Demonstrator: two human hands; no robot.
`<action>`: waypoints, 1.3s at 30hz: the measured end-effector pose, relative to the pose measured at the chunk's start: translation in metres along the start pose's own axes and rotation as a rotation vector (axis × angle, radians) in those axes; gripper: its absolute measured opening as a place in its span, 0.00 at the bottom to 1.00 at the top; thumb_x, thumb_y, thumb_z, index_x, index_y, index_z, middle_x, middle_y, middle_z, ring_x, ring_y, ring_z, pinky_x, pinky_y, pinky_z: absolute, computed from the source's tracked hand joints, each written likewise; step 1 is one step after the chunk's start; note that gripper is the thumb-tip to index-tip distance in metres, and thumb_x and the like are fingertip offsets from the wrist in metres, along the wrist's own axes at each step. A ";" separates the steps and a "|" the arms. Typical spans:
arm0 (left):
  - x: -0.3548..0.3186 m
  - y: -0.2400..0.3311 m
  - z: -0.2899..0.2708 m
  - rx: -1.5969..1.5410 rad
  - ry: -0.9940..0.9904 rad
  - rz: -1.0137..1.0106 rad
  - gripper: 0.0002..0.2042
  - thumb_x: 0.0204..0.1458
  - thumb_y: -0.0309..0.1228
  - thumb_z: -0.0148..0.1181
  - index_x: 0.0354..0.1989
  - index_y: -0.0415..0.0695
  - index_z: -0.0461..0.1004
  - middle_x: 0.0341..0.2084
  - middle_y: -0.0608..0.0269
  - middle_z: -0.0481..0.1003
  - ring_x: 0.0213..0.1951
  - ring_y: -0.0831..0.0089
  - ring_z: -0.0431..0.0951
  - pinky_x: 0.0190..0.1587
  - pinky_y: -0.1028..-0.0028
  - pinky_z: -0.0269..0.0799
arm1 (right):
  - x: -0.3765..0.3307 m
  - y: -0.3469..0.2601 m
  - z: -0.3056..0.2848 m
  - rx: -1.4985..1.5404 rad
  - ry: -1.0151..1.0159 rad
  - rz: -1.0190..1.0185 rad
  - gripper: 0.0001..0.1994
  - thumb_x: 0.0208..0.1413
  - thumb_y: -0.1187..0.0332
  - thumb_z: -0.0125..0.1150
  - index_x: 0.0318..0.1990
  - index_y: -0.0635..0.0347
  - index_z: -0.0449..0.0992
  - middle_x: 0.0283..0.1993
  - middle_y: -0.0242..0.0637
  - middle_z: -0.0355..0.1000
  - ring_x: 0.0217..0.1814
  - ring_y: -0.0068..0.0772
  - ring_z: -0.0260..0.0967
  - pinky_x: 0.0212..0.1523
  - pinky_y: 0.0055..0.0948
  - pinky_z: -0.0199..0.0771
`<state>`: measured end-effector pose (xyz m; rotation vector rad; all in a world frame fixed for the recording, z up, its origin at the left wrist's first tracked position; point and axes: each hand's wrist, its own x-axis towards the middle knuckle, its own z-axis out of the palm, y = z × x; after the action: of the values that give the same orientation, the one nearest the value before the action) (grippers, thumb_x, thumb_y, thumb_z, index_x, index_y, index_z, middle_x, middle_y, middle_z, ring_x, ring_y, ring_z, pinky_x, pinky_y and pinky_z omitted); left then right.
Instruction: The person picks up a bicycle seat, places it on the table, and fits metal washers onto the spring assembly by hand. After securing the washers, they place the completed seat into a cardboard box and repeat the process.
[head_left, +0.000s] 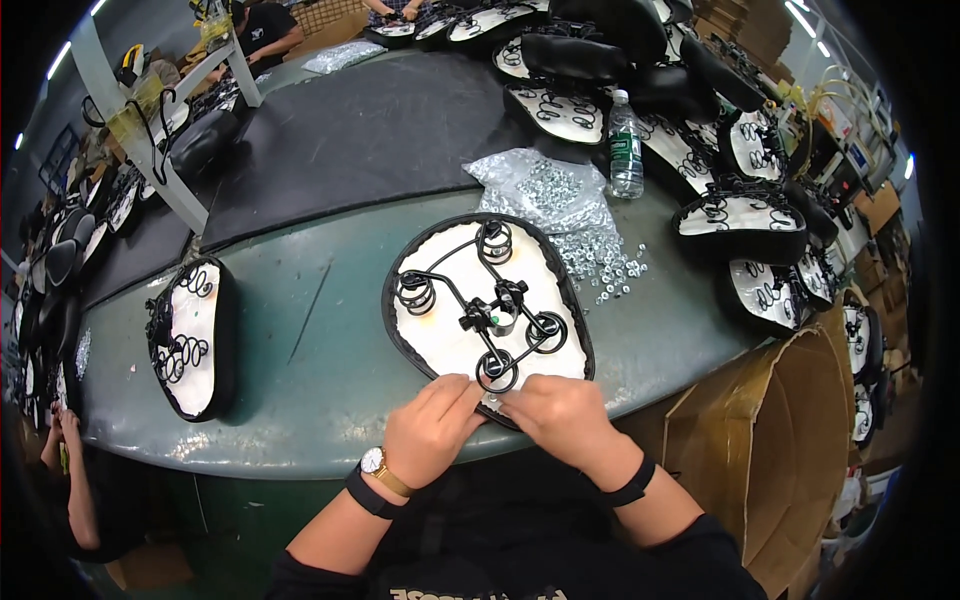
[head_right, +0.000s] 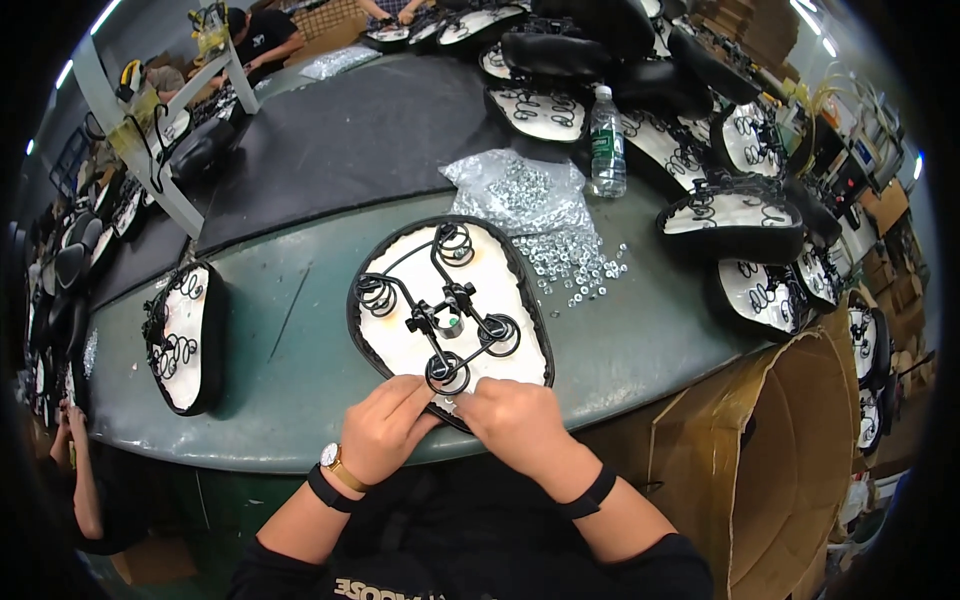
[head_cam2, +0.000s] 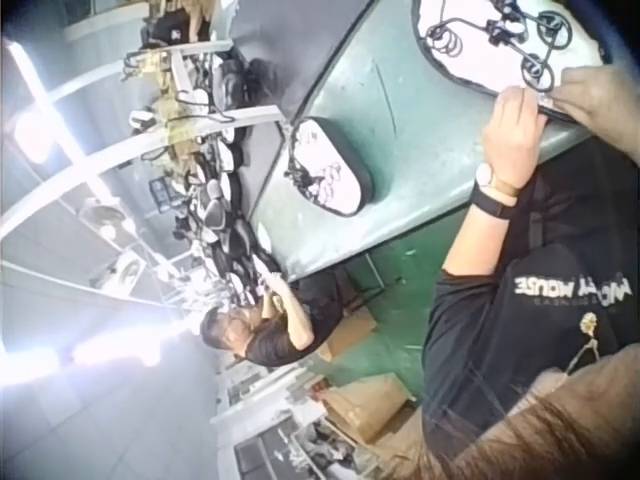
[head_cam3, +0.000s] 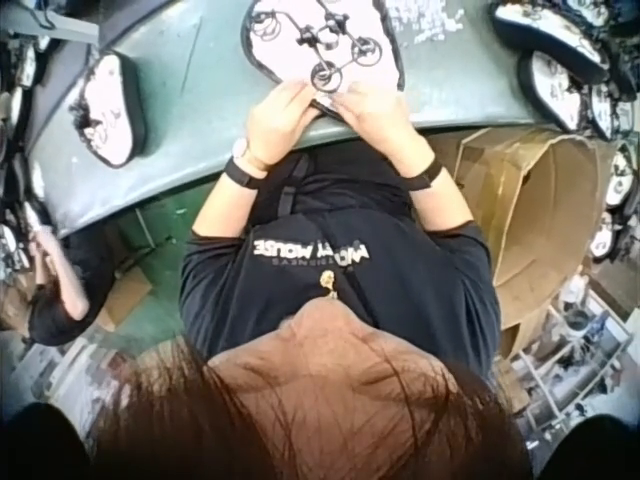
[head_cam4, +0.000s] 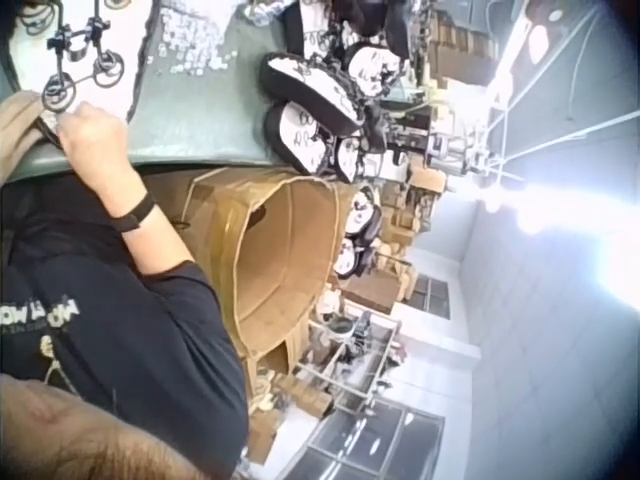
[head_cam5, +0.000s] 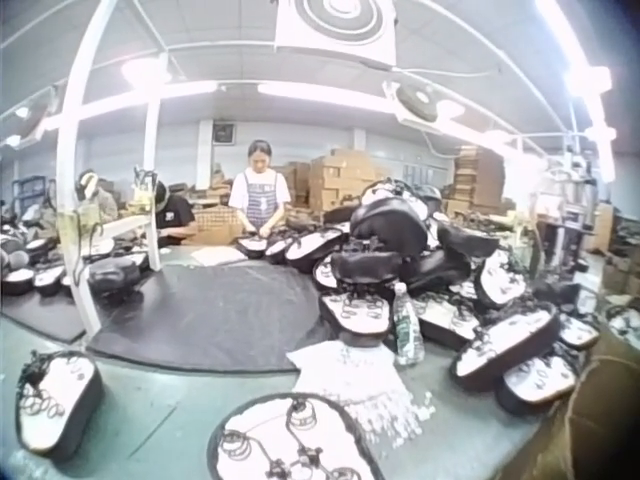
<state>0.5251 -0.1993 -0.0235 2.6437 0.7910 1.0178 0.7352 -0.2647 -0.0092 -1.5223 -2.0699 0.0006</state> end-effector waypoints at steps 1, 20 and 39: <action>0.001 0.000 0.000 -0.003 0.011 0.014 0.23 0.43 0.27 0.75 0.50 0.42 0.79 0.44 0.59 0.81 0.48 0.61 0.83 0.44 0.67 0.82 | 0.002 -0.004 0.003 -0.059 0.039 -0.029 0.08 0.49 0.66 0.75 0.38 0.46 0.87 0.20 0.27 0.67 0.23 0.33 0.73 0.22 0.34 0.72; -0.002 0.035 -0.025 -0.298 -0.037 -0.388 0.08 0.52 0.28 0.73 0.41 0.49 0.87 0.34 0.62 0.75 0.42 0.58 0.73 0.44 0.63 0.71 | 0.008 0.021 -0.012 0.231 0.143 -0.149 0.06 0.47 0.71 0.73 0.33 0.50 0.85 0.20 0.28 0.72 0.20 0.31 0.73 0.22 0.30 0.72; 0.038 -0.006 -0.030 0.068 0.032 -0.170 0.07 0.41 0.34 0.76 0.30 0.57 0.87 0.37 0.71 0.71 0.49 0.61 0.68 0.56 0.58 0.58 | 0.003 0.013 -0.011 0.128 0.277 -0.091 0.12 0.47 0.76 0.75 0.41 0.54 0.87 0.29 0.31 0.78 0.28 0.35 0.76 0.29 0.33 0.76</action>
<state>0.5261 -0.1737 0.0184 2.5678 1.0549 1.0071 0.7508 -0.2609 -0.0030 -1.2735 -1.8780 -0.1045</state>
